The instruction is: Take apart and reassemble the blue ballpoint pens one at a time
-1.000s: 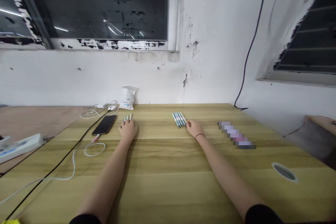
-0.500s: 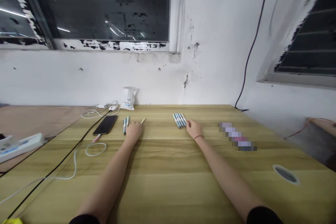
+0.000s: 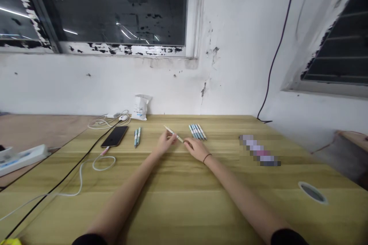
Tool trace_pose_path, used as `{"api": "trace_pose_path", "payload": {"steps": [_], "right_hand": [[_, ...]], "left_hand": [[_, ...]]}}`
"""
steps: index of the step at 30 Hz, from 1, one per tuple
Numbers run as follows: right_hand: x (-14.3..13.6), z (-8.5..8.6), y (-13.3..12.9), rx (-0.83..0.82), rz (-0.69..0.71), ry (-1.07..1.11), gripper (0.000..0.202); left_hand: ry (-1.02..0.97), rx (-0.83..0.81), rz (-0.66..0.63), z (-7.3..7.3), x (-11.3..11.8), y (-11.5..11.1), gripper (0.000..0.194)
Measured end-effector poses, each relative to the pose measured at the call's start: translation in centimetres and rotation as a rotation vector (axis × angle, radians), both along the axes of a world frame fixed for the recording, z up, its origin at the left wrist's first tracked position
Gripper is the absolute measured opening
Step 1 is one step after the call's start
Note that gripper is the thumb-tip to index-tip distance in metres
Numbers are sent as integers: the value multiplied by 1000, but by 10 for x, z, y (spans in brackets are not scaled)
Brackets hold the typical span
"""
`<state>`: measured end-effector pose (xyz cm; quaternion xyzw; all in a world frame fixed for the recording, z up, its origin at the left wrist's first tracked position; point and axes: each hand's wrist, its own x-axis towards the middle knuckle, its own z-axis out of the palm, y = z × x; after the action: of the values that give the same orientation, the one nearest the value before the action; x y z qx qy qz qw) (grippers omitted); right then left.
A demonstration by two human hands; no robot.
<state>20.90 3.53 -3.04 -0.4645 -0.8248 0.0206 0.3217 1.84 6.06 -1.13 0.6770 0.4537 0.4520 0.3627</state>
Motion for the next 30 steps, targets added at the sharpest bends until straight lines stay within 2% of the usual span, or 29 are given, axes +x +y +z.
{"api": "trace_pose_path", "payload": {"steps": [5,9,12,14,16,18,19,21,23,25,30], "right_hand": [[5,0,2,-39,43,65,19],[3,1,1,-23,56,24,18],[3,1,2,-54,2,-20,20],[6,1,4,-66,-36,-19,22],[10,0,7,-69,-62,-18,22],[13,0,8,-67,-79,-21,20],[14,1,7,-64,-85,-23,20],[14,2,6,-53,-91,-32,20],[13,3,4,-32,-87,-53,23],[11,5,2,-9,-61,-75,25],[7,4,1,4,-3,-82,27]], "left_hand": [[-203,-56,-164,-4,3,-2,54],[-288,-106,-243,-8,7,-3,53],[-303,-126,-251,-8,8,-3,50],[-282,-71,-184,-4,5,-3,54],[-148,124,-22,3,-1,-6,61],[151,430,142,11,-8,-10,60],[327,564,158,14,-10,-13,55],[649,703,37,19,-10,-19,43],[849,715,-41,19,-5,-22,35],[959,674,-48,16,0,-23,29],[1000,655,-3,13,-1,-21,26]]}}
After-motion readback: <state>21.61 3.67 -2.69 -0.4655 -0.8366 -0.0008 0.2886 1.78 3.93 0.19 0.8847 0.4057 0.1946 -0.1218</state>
